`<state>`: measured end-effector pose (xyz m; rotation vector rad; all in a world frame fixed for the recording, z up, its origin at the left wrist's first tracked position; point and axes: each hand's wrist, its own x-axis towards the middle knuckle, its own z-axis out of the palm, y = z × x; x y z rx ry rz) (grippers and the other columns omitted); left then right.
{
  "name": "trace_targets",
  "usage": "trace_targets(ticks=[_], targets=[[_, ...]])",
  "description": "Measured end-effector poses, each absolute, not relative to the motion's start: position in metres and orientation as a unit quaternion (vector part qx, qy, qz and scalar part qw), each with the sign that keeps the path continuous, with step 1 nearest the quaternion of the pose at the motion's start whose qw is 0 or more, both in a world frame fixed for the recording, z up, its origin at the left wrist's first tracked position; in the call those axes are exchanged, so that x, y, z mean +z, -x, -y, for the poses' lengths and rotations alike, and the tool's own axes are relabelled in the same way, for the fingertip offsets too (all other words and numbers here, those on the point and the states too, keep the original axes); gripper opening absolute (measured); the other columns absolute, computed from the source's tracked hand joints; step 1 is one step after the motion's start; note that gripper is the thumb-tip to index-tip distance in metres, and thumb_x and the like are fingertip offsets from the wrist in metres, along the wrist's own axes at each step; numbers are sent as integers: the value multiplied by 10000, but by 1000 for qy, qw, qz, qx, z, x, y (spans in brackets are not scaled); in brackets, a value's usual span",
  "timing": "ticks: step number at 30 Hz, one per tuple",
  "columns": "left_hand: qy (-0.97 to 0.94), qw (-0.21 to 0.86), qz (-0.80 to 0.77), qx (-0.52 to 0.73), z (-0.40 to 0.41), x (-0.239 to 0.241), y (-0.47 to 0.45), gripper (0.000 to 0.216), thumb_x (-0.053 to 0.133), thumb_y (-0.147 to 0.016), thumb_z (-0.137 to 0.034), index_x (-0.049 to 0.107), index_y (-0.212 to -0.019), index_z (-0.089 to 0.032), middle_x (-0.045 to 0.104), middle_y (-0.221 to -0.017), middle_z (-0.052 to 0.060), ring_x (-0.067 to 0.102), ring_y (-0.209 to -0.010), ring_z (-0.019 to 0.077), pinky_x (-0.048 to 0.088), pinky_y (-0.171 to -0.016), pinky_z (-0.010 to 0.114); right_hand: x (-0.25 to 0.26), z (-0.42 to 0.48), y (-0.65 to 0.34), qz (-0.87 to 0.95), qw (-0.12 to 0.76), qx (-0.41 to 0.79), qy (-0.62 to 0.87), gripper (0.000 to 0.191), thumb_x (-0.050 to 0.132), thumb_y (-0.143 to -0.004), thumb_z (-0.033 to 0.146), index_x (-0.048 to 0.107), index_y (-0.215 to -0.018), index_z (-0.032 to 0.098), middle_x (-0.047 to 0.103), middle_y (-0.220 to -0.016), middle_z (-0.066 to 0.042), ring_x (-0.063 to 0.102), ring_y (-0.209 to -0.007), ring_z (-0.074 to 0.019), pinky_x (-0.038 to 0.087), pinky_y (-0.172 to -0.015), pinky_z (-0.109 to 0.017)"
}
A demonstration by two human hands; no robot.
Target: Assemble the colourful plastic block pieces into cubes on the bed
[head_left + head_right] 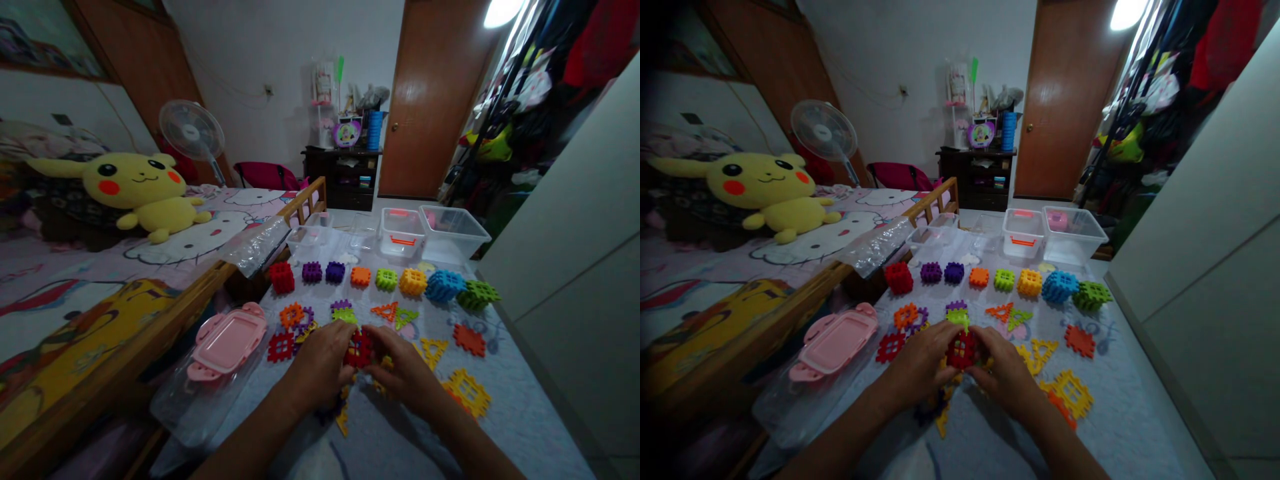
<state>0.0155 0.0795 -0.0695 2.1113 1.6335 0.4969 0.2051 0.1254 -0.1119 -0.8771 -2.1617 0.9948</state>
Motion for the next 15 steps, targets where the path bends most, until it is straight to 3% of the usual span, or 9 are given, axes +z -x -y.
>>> trace_targets(ticks=[5,9,15], targets=[[-745,229,-589,213,-80,-75,-14,514,642,-684,-128,532,-1176,-229,607,-1161,61,574,-1062,240,450,-914,358,-116,-128,-205,767,299,451,345,473,623,-753,172,549,-1218,219,656,-1044,-52,632,-886,-181,531,-810,-348],[-739,234,-587,232,-79,-76,-15,524,661,-686,-137,526,-1185,-224,600,-1167,64,571,-1061,240,450,-916,362,-120,-130,-204,743,302,491,340,475,634,-745,184,536,-1209,206,653,-1033,-54,633,-891,-181,536,-815,-352],[-741,244,-586,221,-78,-75,-17,494,670,-694,-133,535,-1164,-203,594,-1145,66,564,-1048,232,450,-899,349,-115,-127,-204,760,296,476,329,612,638,-769,186,441,-1346,231,652,-1042,-45,635,-876,-170,534,-807,-338]])
